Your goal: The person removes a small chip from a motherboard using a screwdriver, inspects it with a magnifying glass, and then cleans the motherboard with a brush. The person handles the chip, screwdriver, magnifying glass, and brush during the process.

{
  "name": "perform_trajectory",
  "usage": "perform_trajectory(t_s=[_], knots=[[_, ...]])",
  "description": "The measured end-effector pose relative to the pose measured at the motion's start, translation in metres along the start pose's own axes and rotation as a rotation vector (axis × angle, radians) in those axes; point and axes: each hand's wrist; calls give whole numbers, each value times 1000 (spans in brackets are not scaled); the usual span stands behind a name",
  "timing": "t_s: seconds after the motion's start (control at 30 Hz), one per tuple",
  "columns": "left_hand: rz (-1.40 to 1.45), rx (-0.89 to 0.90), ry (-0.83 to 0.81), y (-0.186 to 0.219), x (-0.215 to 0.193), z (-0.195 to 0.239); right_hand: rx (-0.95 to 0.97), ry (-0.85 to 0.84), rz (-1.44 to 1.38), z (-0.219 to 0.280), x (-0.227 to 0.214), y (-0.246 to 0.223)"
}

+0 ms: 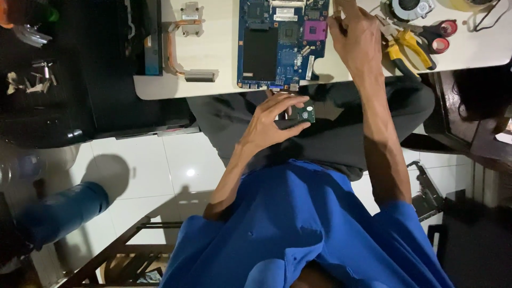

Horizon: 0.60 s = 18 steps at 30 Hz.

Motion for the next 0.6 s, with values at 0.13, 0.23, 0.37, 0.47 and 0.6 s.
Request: perform_trajectory(t_s=[0.13, 0.23, 0.37, 0.47, 0.6], knots=[[-40, 8, 21, 1, -6, -1, -37, 16, -1, 0, -1, 0], [-62, -19, 7, -5, -11, 2, -18, -16, -19, 1, -3, -1], [-11, -24, 19, -9, -15, 4, 6, -18, -52, 8, -4, -1], [-101, -34, 25, -6, -21, 1, 9, 17, -25, 11, -10, -13], [-188, -32, 17, -6, -29, 0, -7, -71, -140, 24, -21, -32]])
Point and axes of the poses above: each hand's wrist, its own z-axis away from the middle knuckle, its own x-axis out of the palm, y = z × x, and after that the axes turned 1 degree about -x, right-handed
